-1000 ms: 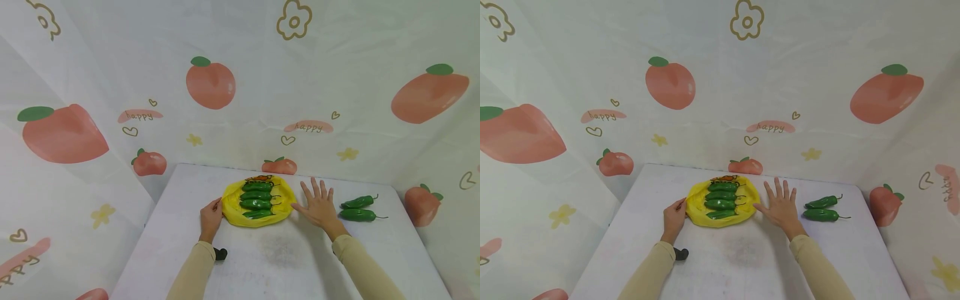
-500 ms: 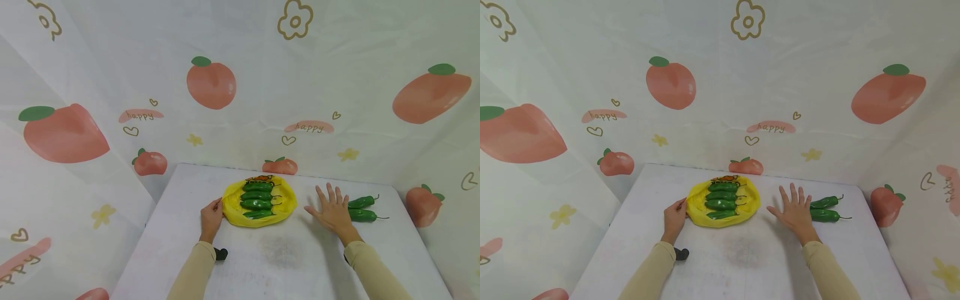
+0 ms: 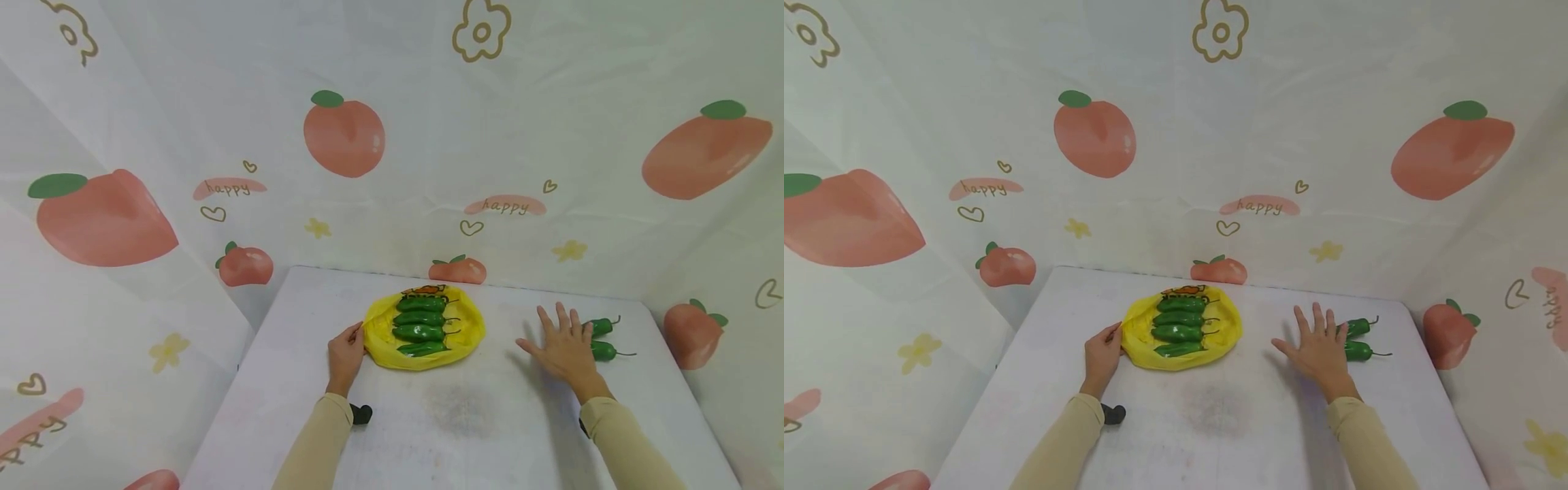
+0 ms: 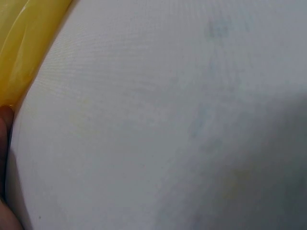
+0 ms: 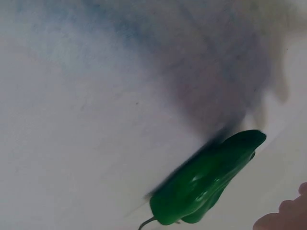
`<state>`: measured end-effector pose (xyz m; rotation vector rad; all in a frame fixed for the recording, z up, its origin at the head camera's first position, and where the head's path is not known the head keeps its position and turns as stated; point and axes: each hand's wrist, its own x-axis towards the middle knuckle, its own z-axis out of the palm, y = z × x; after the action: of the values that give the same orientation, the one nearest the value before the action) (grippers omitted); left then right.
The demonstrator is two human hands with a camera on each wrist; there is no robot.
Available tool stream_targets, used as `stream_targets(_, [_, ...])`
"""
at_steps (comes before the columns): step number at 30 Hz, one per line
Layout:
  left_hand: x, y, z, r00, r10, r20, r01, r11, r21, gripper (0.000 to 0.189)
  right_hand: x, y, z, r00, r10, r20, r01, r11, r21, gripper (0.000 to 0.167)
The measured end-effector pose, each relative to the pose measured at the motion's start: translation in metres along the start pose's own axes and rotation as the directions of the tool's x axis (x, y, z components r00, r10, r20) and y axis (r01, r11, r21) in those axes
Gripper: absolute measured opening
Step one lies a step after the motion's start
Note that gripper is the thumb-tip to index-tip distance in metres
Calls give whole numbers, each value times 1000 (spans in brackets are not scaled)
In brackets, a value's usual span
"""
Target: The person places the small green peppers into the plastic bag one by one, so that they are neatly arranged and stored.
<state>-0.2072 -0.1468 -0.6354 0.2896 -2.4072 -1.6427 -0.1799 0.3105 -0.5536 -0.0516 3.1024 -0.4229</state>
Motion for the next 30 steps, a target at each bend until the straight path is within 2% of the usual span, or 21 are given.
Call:
stream_targets(14, [0, 3, -1, 999, -37, 14, 37, 999, 16, 31, -12, 33, -3, 998, 58, -5, -58, 998, 21, 104])
stream_targets(20, [1, 4, -2, 1000, -26, 6, 25, 1000, 6, 30, -19, 43, -4, 997, 73, -27, -72, 997, 37, 105])
stream_targets(30, [1, 1, 0, 998, -63, 19, 63, 998, 5, 31, -27, 60, -3, 994, 81, -67, -79, 996, 38, 106])
